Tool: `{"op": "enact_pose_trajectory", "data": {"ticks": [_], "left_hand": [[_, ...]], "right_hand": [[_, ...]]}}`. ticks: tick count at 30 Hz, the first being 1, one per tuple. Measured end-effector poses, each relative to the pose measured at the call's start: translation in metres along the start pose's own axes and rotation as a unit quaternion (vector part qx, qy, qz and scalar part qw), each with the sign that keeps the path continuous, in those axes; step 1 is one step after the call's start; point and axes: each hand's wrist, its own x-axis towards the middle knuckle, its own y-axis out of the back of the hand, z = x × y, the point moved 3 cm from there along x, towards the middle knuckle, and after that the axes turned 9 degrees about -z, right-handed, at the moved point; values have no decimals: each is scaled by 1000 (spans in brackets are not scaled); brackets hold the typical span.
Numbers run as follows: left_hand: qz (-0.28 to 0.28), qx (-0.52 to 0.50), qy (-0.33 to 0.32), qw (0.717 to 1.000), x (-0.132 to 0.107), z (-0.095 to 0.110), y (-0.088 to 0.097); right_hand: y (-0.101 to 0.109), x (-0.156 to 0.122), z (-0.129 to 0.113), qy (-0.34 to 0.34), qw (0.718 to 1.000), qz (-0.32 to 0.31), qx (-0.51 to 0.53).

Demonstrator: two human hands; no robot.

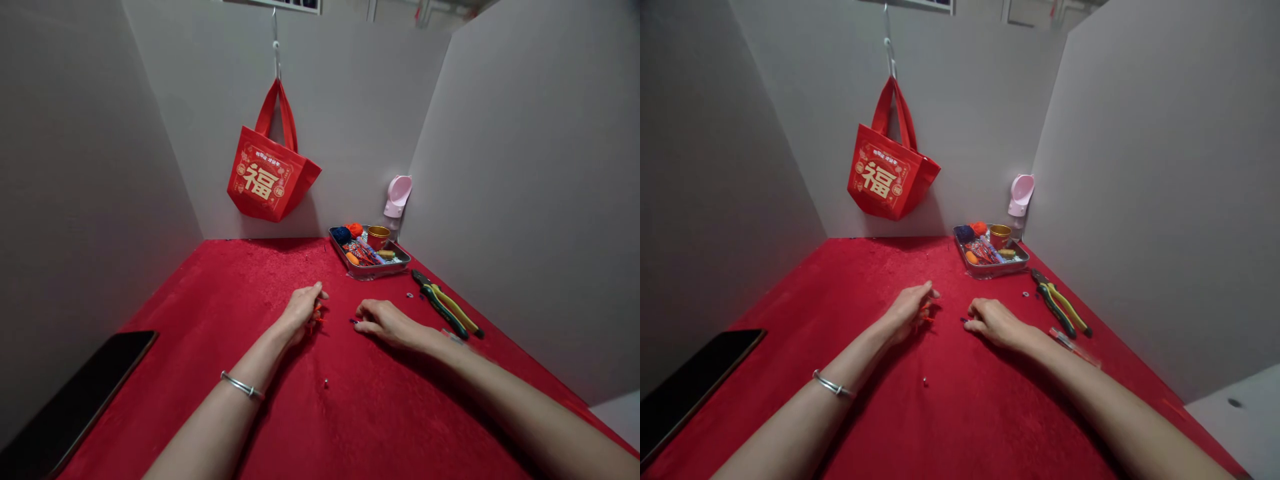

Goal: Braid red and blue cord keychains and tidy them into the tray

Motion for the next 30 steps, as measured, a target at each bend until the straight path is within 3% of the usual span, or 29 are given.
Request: {"op": "enact_pose_trajectory", "data": {"ticks": [5, 10, 13, 15, 17, 20, 22, 25, 27, 30], "left_hand": [[-55, -7, 40, 998, -5, -12, -17], [-104, -4, 56, 993, -13, -17, -41], [-109, -80, 112, 985, -10, -19, -35], [-143, -153, 153, 966, -7, -20, -29], [-185, -207, 168, 946, -4, -18, -25], [-163, -225, 153, 948, -1, -15, -20], [-123, -218, 133, 959, 0, -13, -18], [-92, -213, 107, 967, 2, -10, -15], [-82, -213, 98, 969, 4, -9, -13], [-76, -208, 97, 970, 4, -8, -11]], "right_hand": [[-5, 4, -2, 18, 999, -16, -35], [-2, -1, 2, 23, 998, 35, 56], [4, -1, -7, 41, 984, 94, 148], [6, 2, -22, 61, 979, 100, 168], [6, 6, -41, 83, 985, 81, 131], [11, 12, -55, 100, 991, 84, 26], [23, 12, -44, 87, 988, 129, -20], [51, 4, 5, -20, 982, 178, -57], [69, -6, 47, -124, 974, 165, -88], [84, -18, 95, -188, 966, 139, -108]]}}
